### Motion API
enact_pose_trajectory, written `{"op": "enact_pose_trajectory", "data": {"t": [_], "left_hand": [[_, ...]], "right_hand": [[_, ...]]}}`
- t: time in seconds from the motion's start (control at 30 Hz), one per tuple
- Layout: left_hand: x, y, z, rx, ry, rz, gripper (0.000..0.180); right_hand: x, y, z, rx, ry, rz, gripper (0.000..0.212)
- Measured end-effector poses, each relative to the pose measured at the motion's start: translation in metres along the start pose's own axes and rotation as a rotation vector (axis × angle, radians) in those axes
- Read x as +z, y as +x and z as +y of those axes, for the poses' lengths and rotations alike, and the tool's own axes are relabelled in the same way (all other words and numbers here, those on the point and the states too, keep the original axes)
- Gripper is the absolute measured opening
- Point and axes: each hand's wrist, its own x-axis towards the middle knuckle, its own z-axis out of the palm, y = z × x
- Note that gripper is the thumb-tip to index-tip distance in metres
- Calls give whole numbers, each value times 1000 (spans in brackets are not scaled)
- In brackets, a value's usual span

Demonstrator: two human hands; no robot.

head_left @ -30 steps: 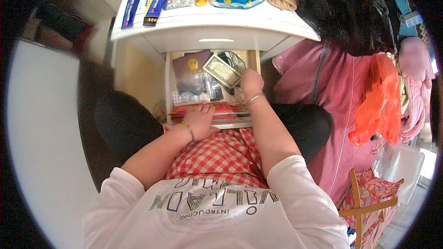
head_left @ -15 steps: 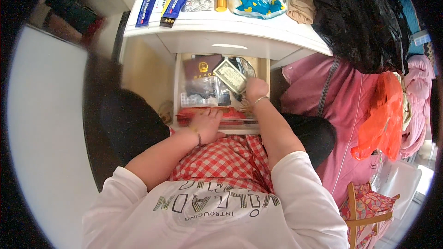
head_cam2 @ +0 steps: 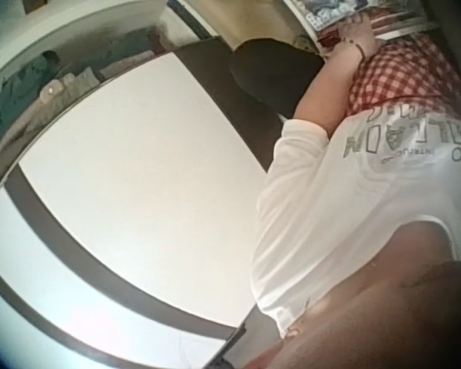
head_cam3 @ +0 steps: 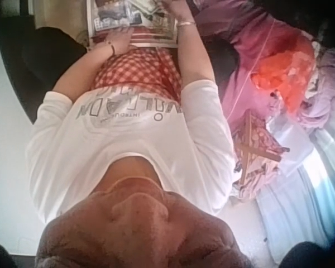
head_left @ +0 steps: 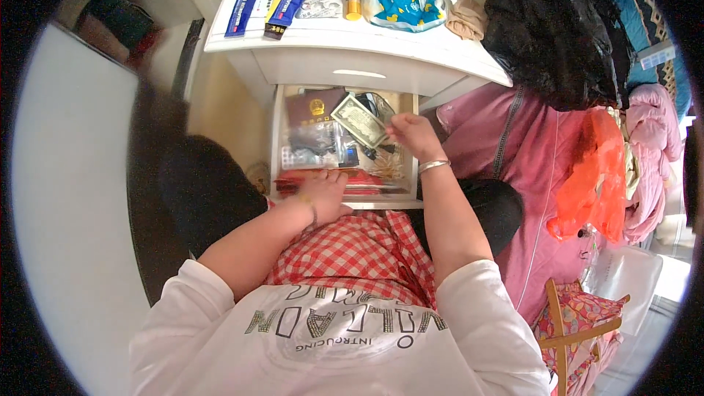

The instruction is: The person sorts through items in a nightstand drawer, handles money and small packets, and then moves items on top of the nightstand and onto a bed, including placing a red bag into a basket.

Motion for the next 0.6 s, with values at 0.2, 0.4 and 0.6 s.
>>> {"op": "enact_pose_trajectory", "data": {"t": [0.2,0.4,0.6], "left_hand": [[2,2,-3,12,2,6,76],[3,4,-3,7,15,-4,77],[4,5,-2,4,12,4,78]], "right_hand": [[13,-7,7,18,99,-27,18],[16,-6,8,-91,96,-39,17],[12,0,17,-202,-153,247,15]]}}
